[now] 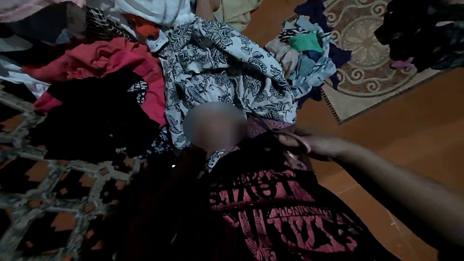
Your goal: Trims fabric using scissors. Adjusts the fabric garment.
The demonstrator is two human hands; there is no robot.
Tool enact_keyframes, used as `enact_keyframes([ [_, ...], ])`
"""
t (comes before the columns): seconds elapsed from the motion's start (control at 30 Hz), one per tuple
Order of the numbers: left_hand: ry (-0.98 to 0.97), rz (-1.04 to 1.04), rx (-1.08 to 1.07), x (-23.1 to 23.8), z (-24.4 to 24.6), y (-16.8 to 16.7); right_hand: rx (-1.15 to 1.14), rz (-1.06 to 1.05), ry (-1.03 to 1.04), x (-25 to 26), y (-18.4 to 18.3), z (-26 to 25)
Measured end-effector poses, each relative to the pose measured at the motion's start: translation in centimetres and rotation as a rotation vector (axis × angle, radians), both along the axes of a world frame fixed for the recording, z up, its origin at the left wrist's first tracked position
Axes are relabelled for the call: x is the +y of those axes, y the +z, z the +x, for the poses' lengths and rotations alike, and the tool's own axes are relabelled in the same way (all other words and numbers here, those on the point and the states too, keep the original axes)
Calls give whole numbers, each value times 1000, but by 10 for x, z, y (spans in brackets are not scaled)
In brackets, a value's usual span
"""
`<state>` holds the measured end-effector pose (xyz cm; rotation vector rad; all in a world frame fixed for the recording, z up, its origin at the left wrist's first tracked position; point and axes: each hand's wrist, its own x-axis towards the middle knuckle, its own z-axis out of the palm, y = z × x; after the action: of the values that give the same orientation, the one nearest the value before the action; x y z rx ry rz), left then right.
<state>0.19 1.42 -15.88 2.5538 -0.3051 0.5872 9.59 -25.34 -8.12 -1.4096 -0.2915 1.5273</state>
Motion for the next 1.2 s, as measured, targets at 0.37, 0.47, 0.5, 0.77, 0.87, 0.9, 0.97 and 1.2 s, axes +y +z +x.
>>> enact_keyframes([
  [0.37, -15, -99, -26, -5, 1, -2, -136, -67, 3, 27, -8, 14],
  [0.47, -7, -101, -30, -6, 2, -1, -174, -96, 13, 31, -4, 18],
  [0.5, -7, -111, -40, -7, 3, -1, -178, -104, 10, 32, -4, 19],
  [0.77, 9, -147, -78, -9, 3, -4, -176, -170, -32, 30, -6, 20],
  [0.87, 17, -147, -76, -10, 2, -4, -169, -187, -61, 28, -3, 18],
  [0.9, 20, -145, -78, -10, 3, -5, -167, -193, -69, 28, -2, 17],
  [0.97, 22, -152, -83, -11, 3, -5, -171, -192, -84, 26, -1, 16],
  [1.2, 45, -182, -106, -9, 1, -4, -125, -179, -129, 18, -4, 17],
])
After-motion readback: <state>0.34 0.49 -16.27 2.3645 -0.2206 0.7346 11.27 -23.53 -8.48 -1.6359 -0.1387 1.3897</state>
